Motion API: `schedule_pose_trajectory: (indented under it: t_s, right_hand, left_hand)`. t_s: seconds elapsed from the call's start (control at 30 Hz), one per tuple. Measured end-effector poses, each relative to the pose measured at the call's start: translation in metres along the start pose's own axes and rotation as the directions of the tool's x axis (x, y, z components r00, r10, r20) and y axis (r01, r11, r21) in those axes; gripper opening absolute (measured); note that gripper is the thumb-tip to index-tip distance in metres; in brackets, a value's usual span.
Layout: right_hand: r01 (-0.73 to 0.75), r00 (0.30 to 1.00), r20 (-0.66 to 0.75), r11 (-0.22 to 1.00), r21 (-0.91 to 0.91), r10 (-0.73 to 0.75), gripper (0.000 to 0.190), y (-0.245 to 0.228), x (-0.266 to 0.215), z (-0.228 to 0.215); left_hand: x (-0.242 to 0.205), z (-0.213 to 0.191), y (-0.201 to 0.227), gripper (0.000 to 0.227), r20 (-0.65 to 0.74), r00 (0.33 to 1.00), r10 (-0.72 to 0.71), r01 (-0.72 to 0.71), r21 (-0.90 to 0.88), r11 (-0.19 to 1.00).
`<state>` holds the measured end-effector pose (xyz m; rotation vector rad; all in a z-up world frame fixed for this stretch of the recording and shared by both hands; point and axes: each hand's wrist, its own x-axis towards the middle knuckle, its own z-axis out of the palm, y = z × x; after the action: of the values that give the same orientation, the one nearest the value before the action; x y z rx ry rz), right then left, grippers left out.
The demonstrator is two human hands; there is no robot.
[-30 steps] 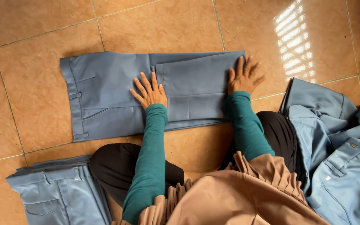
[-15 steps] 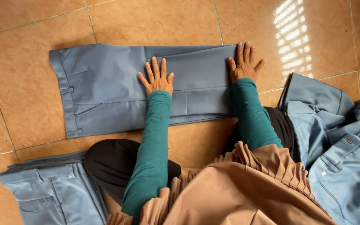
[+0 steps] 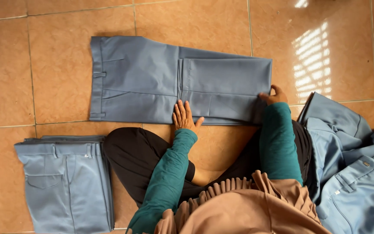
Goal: Folding blue trousers neatly and stacking them on the floor.
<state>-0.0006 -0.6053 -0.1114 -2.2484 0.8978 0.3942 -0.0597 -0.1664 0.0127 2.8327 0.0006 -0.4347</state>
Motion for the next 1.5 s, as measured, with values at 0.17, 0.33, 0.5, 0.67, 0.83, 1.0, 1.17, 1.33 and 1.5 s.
schedule_pose_trajectory:
  t_s: [0.17,0.33,0.5,0.67,0.83,1.0,1.17,1.33,1.5]
  right_hand:
    - [-0.046,0.996,0.084,0.984,0.173,0.032,0.081,-0.016,-0.029,-0.003]
    - [-0.013,0.981,0.137,0.658,0.753,-0.137,0.072,-0.046,-0.107,-0.065]
    - [0.151,0.963,-0.005,0.527,0.836,-0.268,0.072,-0.084,-0.174,-0.120]
    - [0.362,0.904,-0.137,0.551,0.752,-0.406,0.064,-0.210,-0.272,-0.163]
    - [0.304,0.813,-0.036,0.370,0.878,-0.581,0.077,-0.313,-0.324,-0.097]
    - [0.305,0.719,0.115,0.461,0.834,-0.685,0.064,-0.293,-0.303,0.000]
    - [0.329,0.943,0.215,0.822,-0.465,-0.256,0.075,-0.198,-0.279,0.077]
    - [0.385,0.923,0.215,0.794,-0.471,-0.321,0.080,-0.168,-0.260,0.062]
    - [0.430,0.902,0.259,0.761,-0.486,-0.344,0.081,-0.153,-0.234,0.035]
  left_hand:
    - [-0.013,-0.014,-0.015,0.129,0.256,0.966,-0.020,0.027,-0.027,0.999]
    - [-0.018,-0.010,-0.019,0.127,0.217,0.976,0.029,-0.016,-0.061,0.998]
    - [-0.006,0.068,-0.007,0.123,0.105,0.988,0.114,-0.095,-0.169,0.981]
    - [-0.013,0.156,0.037,0.082,-0.437,0.877,0.198,-0.440,-0.567,0.696]
    - [-0.059,0.162,0.074,0.049,-0.043,0.999,0.010,-0.039,-0.770,0.636]
    - [-0.053,0.182,0.070,0.066,0.448,0.883,-0.139,0.451,-0.729,0.515]
    - [-0.071,0.132,0.082,0.054,0.500,0.866,-0.010,0.429,-0.734,0.526]
    - [-0.093,0.020,0.071,0.052,0.555,0.803,0.217,0.132,-0.521,0.843]
    - [-0.054,0.007,0.008,0.026,0.274,0.959,0.072,0.183,-0.794,0.579]
